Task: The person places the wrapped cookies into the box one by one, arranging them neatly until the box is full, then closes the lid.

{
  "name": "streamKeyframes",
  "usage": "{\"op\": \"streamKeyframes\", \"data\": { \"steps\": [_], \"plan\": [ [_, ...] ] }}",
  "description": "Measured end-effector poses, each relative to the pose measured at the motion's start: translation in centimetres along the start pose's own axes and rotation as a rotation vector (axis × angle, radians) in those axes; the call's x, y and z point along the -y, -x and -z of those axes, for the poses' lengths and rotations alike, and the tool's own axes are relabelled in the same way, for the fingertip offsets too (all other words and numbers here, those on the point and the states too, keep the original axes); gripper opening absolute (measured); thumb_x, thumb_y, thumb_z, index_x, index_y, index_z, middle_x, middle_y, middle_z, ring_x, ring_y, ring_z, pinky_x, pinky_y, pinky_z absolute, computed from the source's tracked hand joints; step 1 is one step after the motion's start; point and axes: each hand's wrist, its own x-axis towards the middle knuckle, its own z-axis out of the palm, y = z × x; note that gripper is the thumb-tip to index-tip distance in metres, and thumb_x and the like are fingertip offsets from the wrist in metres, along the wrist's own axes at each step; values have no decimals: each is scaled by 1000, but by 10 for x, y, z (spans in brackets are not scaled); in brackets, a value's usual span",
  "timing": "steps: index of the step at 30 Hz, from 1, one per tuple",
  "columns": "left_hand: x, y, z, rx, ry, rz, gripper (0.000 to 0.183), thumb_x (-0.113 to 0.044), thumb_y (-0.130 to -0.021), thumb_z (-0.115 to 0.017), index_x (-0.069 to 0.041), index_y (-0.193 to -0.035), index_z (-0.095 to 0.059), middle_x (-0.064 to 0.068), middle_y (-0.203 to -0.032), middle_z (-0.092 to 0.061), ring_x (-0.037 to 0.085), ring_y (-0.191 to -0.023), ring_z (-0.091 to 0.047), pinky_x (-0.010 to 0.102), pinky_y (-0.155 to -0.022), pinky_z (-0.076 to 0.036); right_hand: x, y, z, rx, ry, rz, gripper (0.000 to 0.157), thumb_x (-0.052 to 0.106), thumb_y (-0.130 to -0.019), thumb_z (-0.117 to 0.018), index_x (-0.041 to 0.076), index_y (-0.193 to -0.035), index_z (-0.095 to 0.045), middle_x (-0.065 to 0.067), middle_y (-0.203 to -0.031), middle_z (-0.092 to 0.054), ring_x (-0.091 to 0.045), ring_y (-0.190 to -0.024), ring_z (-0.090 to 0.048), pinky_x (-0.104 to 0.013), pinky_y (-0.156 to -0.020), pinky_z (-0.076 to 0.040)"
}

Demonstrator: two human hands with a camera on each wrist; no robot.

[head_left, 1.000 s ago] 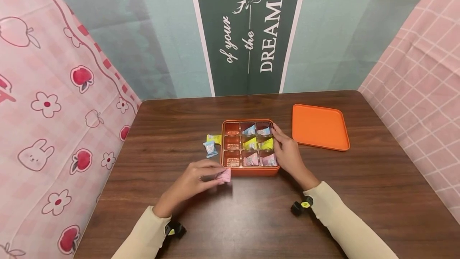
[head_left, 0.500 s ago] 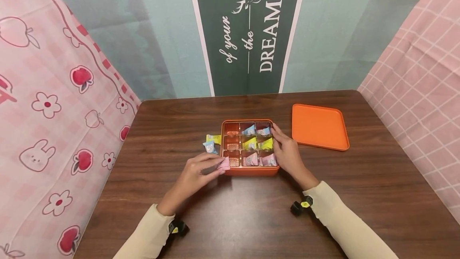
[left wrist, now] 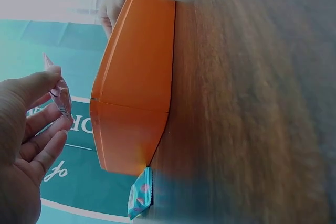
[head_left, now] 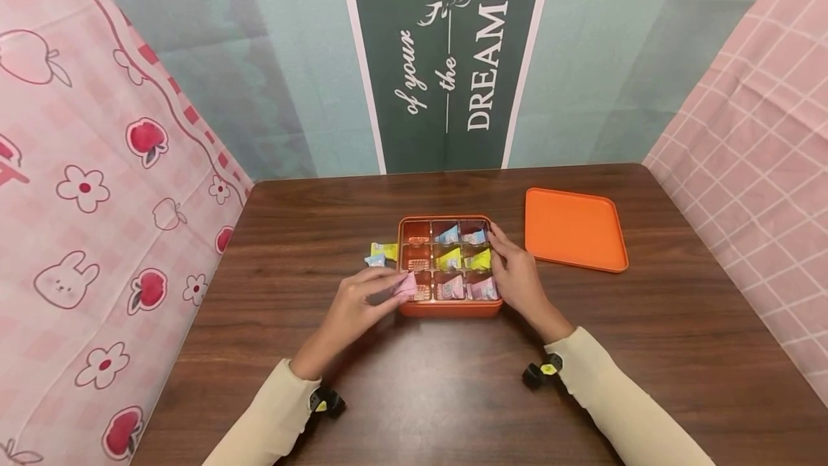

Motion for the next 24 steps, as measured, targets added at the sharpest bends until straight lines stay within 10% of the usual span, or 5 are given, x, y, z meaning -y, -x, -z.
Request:
{"op": "streamKeyframes", "data": {
  "steps": [11, 17, 24],
  "plan": [
    [5, -3, -11, 26, 7, 25, 37, -2, -79, -86, -2, -115, -77, 11, -113, -74, 24, -107, -69, 35, -91, -58, 1, 1, 0, -1, -9, 1, 37, -4, -98, -57, -10, -134, -59, -14, -149, -52, -24, -70, -65, -26, -42, -33],
    [7, -6, -14, 47, -22, 52, 37, -6, -80, -86, -5, -116, -77, 8, -112, -75, 22, -106, -69, 37, -90, -58, 2, 0, 1, -1, 5, -6, 38, -3, -98, -57, -9, -135, -58, -14, -149, -52, -33, -123, -60, -35, -64, -52],
    [10, -8, -18, 75, -17, 54, 37, -9, -82, -86, -6, -117, -77, 7, -115, -74, 22, -109, -68, 36, -93, -57, 2, 1, 0, -13, -20, -3, 38, -6, -97, -56, -10, -135, -58, -16, -148, -53, -26, -77, -67, -22, -45, -32]
  ]
}}
